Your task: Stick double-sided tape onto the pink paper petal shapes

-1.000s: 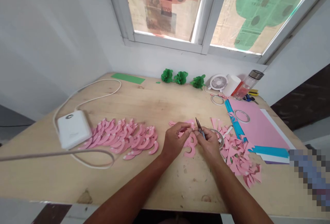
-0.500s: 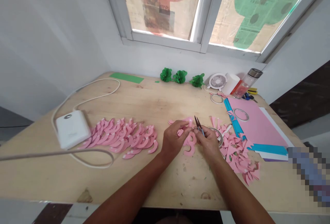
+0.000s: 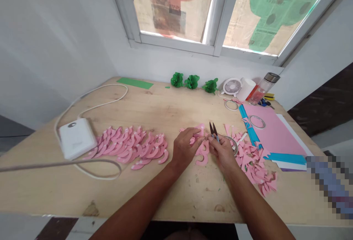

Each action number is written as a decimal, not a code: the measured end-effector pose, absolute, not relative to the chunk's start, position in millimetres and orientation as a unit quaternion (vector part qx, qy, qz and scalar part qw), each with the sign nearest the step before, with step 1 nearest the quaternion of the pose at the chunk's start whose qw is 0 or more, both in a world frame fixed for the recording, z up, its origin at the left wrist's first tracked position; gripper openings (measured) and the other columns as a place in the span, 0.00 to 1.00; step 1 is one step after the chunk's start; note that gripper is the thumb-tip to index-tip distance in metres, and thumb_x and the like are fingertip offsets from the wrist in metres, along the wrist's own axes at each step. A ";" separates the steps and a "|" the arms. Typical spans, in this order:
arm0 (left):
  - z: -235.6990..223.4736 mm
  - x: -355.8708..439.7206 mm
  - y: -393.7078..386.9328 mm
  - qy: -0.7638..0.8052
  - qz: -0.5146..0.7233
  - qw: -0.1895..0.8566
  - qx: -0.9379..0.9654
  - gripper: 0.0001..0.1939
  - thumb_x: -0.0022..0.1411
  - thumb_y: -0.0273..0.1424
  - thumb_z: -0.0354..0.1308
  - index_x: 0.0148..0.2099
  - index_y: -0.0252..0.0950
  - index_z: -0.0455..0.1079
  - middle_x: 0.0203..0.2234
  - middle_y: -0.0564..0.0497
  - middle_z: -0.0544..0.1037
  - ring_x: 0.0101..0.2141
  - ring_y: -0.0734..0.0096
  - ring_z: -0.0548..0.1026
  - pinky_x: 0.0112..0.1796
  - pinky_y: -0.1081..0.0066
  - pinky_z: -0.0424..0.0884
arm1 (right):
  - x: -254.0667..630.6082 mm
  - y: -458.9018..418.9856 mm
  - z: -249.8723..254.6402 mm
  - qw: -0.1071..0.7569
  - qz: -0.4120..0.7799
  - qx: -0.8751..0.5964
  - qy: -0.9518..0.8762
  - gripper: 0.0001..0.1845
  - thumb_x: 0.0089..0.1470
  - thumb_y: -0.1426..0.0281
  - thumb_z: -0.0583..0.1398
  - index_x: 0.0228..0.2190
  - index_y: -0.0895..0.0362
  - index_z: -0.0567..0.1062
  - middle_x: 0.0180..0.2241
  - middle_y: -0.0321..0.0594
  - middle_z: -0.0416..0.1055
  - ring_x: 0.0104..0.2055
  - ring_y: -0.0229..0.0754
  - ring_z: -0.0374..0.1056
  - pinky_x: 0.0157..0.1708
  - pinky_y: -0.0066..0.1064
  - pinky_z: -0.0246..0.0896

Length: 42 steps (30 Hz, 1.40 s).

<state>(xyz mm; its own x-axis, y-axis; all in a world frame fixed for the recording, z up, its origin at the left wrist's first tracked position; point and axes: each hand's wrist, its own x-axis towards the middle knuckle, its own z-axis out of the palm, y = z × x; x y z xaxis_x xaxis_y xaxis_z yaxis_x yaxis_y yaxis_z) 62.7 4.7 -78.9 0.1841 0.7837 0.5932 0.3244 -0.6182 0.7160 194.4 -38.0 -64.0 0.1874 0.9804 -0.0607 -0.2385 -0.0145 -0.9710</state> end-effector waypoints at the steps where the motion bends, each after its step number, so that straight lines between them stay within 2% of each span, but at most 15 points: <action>1: -79.3 62.8 4.8 0.376 0.516 0.220 0.737 0.10 0.54 0.33 0.57 0.40 0.36 0.70 0.36 0.45 0.76 0.38 0.65 0.74 0.40 0.66 0.70 | 194.4 -37.9 -64.2 0.594 0.515 -0.491 -0.376 0.14 0.43 0.61 0.62 0.21 0.58 0.67 0.14 0.25 0.48 0.15 0.28 0.40 0.15 0.23 0.32; 7: -78.1 62.9 4.2 0.374 0.510 0.203 0.748 0.10 0.53 0.33 0.58 0.40 0.37 0.70 0.35 0.46 0.76 0.38 0.65 0.74 0.40 0.66 0.70 | 194.1 -37.3 -65.5 0.605 0.528 -0.477 -0.357 0.18 0.43 0.62 0.62 0.16 0.57 0.61 0.12 0.26 0.48 0.15 0.28 0.41 0.15 0.23 0.33; 17: -72.7 63.5 2.5 0.358 0.496 0.204 0.765 0.12 0.53 0.31 0.57 0.42 0.36 0.68 0.37 0.45 0.75 0.40 0.65 0.73 0.42 0.67 0.69 | 194.6 -37.0 -62.5 0.613 0.551 -0.469 -0.319 0.11 0.41 0.68 0.63 0.20 0.59 0.65 0.12 0.24 0.49 0.13 0.26 0.41 0.14 0.22 0.32; 24: -68.4 62.7 -0.5 0.354 0.462 0.306 0.753 0.14 0.58 0.26 0.49 0.47 0.36 0.66 0.40 0.46 0.73 0.38 0.70 0.73 0.39 0.71 0.70 | 196.3 -35.0 -65.1 0.653 0.486 -0.498 -0.298 0.11 0.41 0.67 0.63 0.22 0.59 0.66 0.13 0.23 0.47 0.13 0.25 0.39 0.14 0.22 0.30; 29: -70.9 62.5 1.2 0.343 0.465 0.381 0.722 0.17 0.60 0.25 0.47 0.51 0.36 0.64 0.46 0.44 0.70 0.38 0.70 0.73 0.40 0.70 0.69 | 195.8 -34.7 -69.4 0.634 0.470 -0.520 -0.327 0.12 0.40 0.64 0.64 0.23 0.58 0.69 0.14 0.25 0.51 0.14 0.26 0.41 0.14 0.22 0.32; 34: -68.2 62.6 1.0 0.328 0.472 0.440 0.690 0.18 0.62 0.28 0.45 0.53 0.35 0.63 0.47 0.44 0.70 0.37 0.72 0.73 0.42 0.70 0.68 | 196.6 -35.2 -73.4 0.618 0.421 -0.550 -0.371 0.13 0.40 0.61 0.63 0.23 0.58 0.70 0.15 0.27 0.56 0.15 0.28 0.45 0.14 0.23 0.37; 40: -61.6 60.9 -0.1 0.351 0.474 0.474 0.654 0.18 0.62 0.31 0.45 0.52 0.33 0.65 0.47 0.45 0.72 0.46 0.67 0.70 0.46 0.69 0.65 | 198.1 -34.2 -76.4 0.604 0.386 -0.561 -0.414 0.13 0.41 0.60 0.61 0.23 0.58 0.70 0.15 0.29 0.56 0.16 0.30 0.48 0.15 0.24 0.40; 42: -61.0 61.0 -0.2 0.354 0.472 0.471 0.656 0.18 0.62 0.31 0.45 0.52 0.33 0.66 0.47 0.45 0.72 0.45 0.67 0.70 0.45 0.69 0.66 | 198.0 -34.3 -76.4 0.602 0.381 -0.561 -0.421 0.13 0.42 0.60 0.61 0.23 0.58 0.70 0.15 0.29 0.56 0.16 0.30 0.49 0.15 0.24 0.41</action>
<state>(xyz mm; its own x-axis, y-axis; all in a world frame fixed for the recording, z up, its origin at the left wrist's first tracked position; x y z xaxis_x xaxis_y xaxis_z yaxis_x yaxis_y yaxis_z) 61.0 -0.2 -61.0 0.3043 0.9084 0.2868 0.0197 -0.3070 0.9515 198.0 -34.3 -76.4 0.3552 0.9313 0.0802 0.0139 0.0806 -0.9967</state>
